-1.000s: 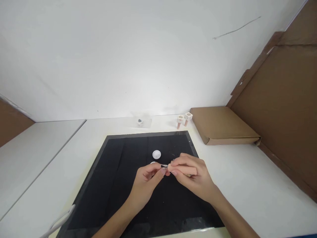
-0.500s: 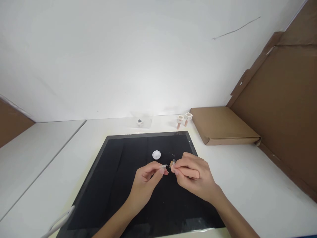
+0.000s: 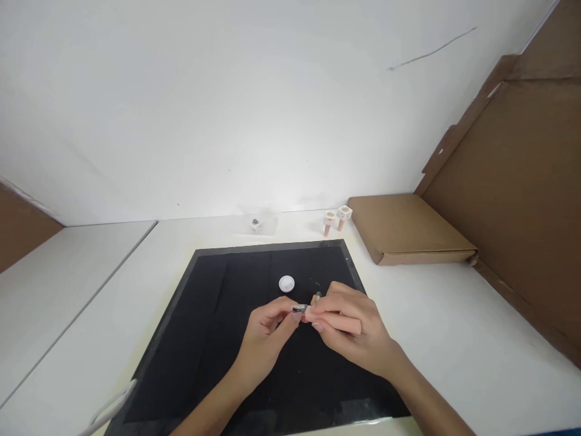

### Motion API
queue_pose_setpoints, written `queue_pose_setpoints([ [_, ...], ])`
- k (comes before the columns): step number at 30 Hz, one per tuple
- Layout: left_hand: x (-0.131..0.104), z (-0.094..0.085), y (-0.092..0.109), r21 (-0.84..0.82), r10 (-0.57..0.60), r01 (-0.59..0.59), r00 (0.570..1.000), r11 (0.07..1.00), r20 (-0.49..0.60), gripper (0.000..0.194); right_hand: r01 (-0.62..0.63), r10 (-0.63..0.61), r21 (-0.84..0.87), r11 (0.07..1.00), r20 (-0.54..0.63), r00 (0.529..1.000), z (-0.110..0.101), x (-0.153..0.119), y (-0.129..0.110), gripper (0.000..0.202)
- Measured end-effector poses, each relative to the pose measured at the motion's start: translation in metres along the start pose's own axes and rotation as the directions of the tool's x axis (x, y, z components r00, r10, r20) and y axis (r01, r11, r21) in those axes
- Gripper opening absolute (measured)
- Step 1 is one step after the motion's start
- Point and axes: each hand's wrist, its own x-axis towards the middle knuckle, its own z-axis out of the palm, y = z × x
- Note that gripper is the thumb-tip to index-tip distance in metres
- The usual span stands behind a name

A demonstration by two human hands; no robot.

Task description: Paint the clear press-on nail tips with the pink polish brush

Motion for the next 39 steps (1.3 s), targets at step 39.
queue_pose_setpoints([
  [39, -0.0045, -0.0047, -0.0046, 0.381, 0.571, -0.595, 0.799, 0.707, 0.188, 0.02, 0.166, -0.178, -0.074, 0.983, -0.192, 0.965, -0.0059, 0.0008, 0.0028, 0.023],
])
